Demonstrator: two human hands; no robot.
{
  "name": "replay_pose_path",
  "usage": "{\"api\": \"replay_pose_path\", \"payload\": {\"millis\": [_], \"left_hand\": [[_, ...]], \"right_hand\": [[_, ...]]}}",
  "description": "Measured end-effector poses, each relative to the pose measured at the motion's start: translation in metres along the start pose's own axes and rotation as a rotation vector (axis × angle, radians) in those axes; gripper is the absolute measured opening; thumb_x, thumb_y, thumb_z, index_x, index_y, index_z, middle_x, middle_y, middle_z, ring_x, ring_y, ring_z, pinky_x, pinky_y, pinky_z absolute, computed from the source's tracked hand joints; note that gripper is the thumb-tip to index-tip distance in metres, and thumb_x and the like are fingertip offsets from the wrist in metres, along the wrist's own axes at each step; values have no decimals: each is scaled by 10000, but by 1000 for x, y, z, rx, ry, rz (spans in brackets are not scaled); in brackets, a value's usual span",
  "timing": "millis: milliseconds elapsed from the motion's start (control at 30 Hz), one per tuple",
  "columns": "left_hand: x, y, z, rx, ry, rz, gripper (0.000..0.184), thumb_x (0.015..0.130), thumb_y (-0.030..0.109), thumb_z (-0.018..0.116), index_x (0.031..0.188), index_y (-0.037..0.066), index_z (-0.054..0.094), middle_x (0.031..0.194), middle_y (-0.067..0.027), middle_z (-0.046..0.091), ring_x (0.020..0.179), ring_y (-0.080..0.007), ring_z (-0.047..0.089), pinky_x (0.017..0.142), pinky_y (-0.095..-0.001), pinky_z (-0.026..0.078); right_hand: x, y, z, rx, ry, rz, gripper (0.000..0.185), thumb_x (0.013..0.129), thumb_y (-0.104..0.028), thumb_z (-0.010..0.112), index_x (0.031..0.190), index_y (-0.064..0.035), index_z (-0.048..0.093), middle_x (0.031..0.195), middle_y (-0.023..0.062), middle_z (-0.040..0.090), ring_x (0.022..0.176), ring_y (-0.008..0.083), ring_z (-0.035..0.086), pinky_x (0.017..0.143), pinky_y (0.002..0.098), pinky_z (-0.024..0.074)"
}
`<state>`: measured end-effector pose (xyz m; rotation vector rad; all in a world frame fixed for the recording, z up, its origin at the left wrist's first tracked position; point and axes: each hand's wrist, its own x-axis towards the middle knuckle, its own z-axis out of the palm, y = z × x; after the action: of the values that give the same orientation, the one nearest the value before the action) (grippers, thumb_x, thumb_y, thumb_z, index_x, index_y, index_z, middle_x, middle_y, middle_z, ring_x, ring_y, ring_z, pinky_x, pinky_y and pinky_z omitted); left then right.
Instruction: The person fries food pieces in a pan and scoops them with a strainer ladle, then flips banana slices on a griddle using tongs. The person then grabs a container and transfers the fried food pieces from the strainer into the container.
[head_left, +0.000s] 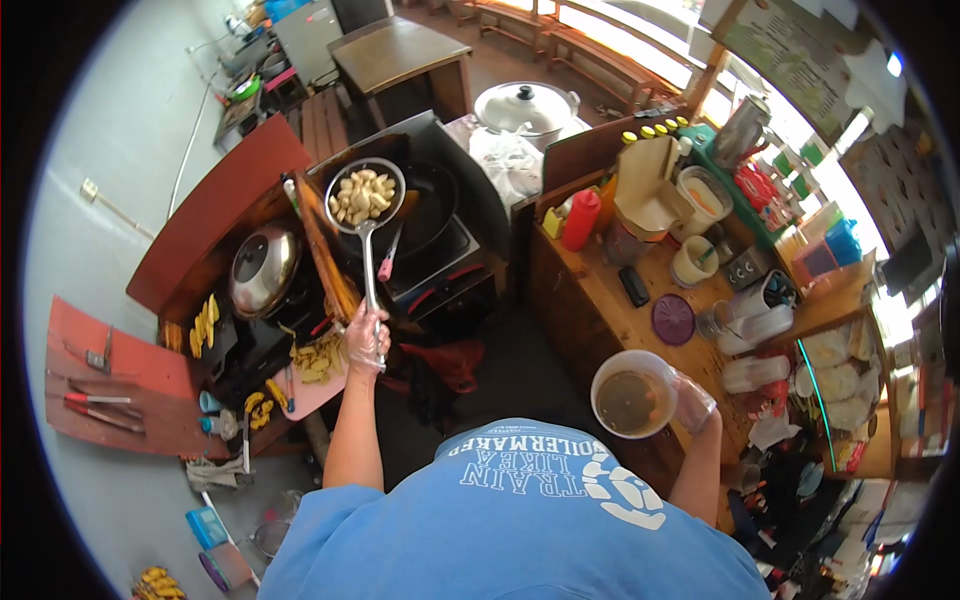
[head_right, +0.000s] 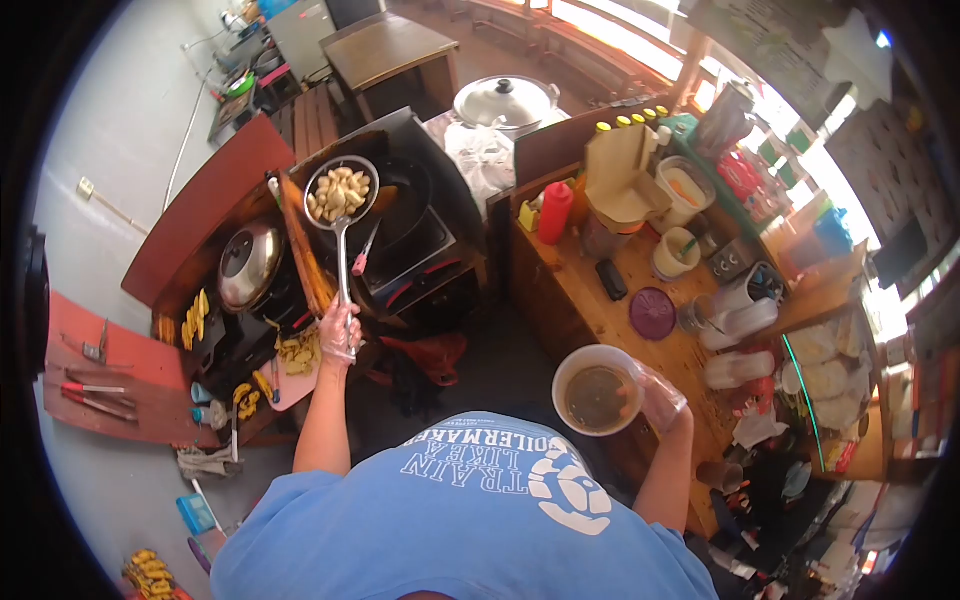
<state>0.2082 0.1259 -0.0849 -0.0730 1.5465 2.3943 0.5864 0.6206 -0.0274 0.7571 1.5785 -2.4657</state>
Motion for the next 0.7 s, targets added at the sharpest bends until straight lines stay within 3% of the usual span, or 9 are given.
{"api": "replay_pose_path", "payload": {"millis": [200,333,367,400,433,500,533,600,700], "left_hand": [[10,7,-3,37,-44,-6,430,1007,106,495,1430,132,429,883,-29,574,498,-52,490,349,-192,390],[23,-20,-30,43,-20,-59,423,1025,149,445,1446,133,405,891,-49,574,489,-98,487,340,-221,359],[21,-10,-32,-260,-91,-176,360,1049,232,389,1375,96,456,793,-57,563,447,-106,453,326,-242,340],[48,-15,-64,-405,-529,-398,331,1061,285,359,1261,61,497,662,-44,508,389,-98,378,314,-244,316],[48,-16,-54,-306,-212,-306,293,1067,292,360,1160,57,508,558,-11,425,351,-87,326,297,-239,281],[43,-15,-44,-222,-205,-240,245,1062,268,407,1172,72,506,577,-9,432,347,-73,352,277,-215,302],[31,-11,-14,-139,-93,-164,236,1054,264,436,1173,72,505,577,-9,438,348,-74,361,279,-214,330],[12,-6,20,-41,6,-82,231,1046,260,466,1174,72,504,577,-10,445,349,-74,369,281,-214,357],[26,-12,-4,63,80,15,204,1030,221,515,1154,64,555,610,5,498,356,-67,398,284,-196,352]], "right_hand": [[18,24,20,85,24,-95,805,832,-454,681,1480,-62,410,1304,58,542,968,184,561,731,375,560],[11,42,29,143,20,-66,811,827,-450,681,1513,-147,370,1367,62,472,1067,240,487,805,403,528],[14,57,28,116,76,-2,805,830,-457,674,1514,-166,363,1379,73,460,1077,256,478,827,437,517],[14,59,24,87,148,52,800,833,-463,666,1515,-184,356,1390,85,447,1087,272,469,849,470,507],[0,50,36,69,149,12,755,868,-459,628,1515,-197,342,1362,104,452,1098,290,467,869,508,489],[-19,50,37,96,151,-41,684,932,-451,561,1518,-173,341,1302,107,471,1109,294,462,886,504,481],[-22,59,31,149,177,-19,709,921,-443,583,1515,-141,341,1447,75,401,1126,307,483,828,471,539],[-41,54,31,206,225,-44,700,918,-426,592,1500,-118,356,1424,88,420,1119,311,500,833,471,540],[-36,91,0,120,230,-144,668,916,-408,597,1471,-102,385,1400,98,455,1097,314,535,837,488,544]]}}
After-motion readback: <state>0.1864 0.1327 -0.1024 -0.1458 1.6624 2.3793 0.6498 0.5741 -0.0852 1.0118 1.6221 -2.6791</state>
